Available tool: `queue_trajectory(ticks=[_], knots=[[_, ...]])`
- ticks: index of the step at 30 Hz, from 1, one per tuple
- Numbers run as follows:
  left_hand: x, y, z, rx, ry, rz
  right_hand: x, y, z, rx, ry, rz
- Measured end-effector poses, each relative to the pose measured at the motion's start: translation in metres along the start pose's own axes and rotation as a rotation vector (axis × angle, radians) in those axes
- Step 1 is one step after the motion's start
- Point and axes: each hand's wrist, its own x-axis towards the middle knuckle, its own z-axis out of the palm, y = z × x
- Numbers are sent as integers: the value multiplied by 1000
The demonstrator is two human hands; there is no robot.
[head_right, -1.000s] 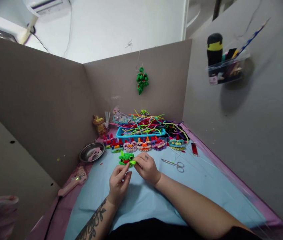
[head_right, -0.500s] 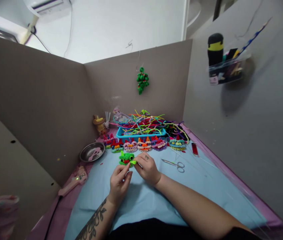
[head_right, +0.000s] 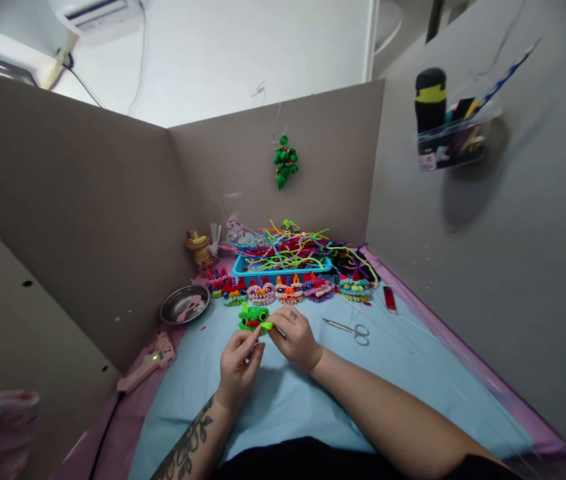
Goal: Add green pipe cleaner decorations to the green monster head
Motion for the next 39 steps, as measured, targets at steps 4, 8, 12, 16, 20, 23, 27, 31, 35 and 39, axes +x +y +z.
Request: queue_trajectory(ticks=[4,8,12,16,20,23,27,31,35,39], knots=[[-2,-3,1,-20,-14,-12,-2,1,0,-4,-15,7],[-4,-5,1,-38,-17,-11,-3,3,0,-7,-29,11],[-3,-4,0,-46,-21,8,-2,2,-1,0,-30,3],[-2,-3,0,-46,-27,11,-1,1,-2,8,-27,-4],[-3,-3,0,-56,-36,19,0,1,-3,9,-18,-18],[-3,-2,0,-58,-39,17,1,0,-4,8,-18,-20],[-2,-1,0,-56,-35,20,0,0,-4,5,-20,-12],[-2,-2,0,-54,-30,19,0,-1,-4,0,-22,-11],[-3,-3,0,-54,-37,7,1,-2,-4,-3,-20,-7],[-4,-3,0,-61,-32,1,-1,0,-3,0,-26,1]])
